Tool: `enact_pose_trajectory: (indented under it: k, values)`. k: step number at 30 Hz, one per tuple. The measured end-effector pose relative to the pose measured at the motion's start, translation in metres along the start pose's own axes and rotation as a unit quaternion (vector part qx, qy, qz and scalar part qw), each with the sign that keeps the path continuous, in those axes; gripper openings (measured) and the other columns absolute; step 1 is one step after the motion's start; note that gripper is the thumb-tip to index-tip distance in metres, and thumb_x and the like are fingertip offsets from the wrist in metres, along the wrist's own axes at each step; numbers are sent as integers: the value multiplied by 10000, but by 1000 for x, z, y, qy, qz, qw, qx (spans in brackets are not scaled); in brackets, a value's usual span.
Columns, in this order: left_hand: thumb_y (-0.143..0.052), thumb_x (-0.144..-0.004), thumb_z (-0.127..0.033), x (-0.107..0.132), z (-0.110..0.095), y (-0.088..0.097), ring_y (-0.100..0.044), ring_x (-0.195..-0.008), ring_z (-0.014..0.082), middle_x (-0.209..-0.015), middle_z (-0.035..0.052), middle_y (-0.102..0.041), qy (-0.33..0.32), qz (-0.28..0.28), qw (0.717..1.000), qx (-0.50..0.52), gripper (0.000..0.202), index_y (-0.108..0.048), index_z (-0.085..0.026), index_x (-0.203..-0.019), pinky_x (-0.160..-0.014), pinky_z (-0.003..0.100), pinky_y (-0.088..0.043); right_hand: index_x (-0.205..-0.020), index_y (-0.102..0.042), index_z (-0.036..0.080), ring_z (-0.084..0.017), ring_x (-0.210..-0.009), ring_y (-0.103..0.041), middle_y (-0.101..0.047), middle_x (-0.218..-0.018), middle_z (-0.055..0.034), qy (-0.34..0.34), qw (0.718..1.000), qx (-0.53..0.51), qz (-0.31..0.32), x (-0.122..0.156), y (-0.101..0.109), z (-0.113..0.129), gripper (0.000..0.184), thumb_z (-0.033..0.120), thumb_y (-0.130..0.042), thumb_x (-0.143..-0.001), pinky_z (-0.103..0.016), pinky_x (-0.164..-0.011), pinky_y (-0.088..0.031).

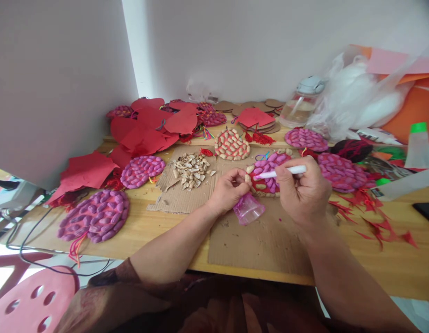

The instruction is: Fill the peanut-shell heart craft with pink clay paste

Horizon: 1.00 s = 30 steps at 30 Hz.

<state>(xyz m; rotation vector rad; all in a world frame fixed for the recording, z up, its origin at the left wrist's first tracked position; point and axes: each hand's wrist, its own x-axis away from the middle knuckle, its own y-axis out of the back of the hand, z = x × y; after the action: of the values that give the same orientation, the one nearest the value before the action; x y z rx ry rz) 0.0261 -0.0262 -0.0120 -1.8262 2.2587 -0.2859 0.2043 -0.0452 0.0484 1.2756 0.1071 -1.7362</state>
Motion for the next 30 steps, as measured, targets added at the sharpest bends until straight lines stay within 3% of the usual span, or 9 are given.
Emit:
enact_pose_trajectory:
  k: [6,12,20,26,30]
  values:
    - [-870,-770,-356,0,0,0,-666,-600,113,-695,-43,-670,-5,2,1000,-1,347,-591,-200,-907,-626,233,-522,-886,-624,223,-143,-579,-532,-648,-724,-5,11,999,37,-24,0,0,-1,238,421,-653,-1017,-317,-579,-396]
    - [-859,-765,-337,-1,1,-1,-657,-598,106,-701,-47,-658,1,2,1000,2,335,-589,-199,-905,-637,233,-522,-905,-625,222,-109,-505,-486,-636,-691,27,-2,1000,-3,6,1,-1,2,225,415,-641,-1019,-281,-520,-379]
    - [-857,-756,-317,-1,2,0,-636,-581,101,-685,-50,-657,-10,-4,1000,-4,319,-596,-199,-897,-605,219,-489,-884,-619,223,-136,-577,-528,-660,-743,-4,16,999,36,-23,-2,1,-3,215,389,-662,-1013,-311,-593,-405]
    - [-867,-760,-335,-1,1,-1,-656,-589,108,-689,-46,-672,-3,3,1000,19,342,-589,-200,-907,-625,231,-515,-900,-614,219,-87,-496,-477,-647,-707,40,28,1000,-6,-3,1,-2,7,147,306,-684,-995,-263,-502,-354]
    - [-876,-765,-346,0,1,0,-660,-592,115,-686,-40,-674,5,-2,1000,16,357,-595,-196,-925,-616,233,-520,-934,-625,220,-98,-553,-556,-691,-761,27,50,999,-8,-4,1,-3,7,106,287,-681,-994,-253,-537,-407]
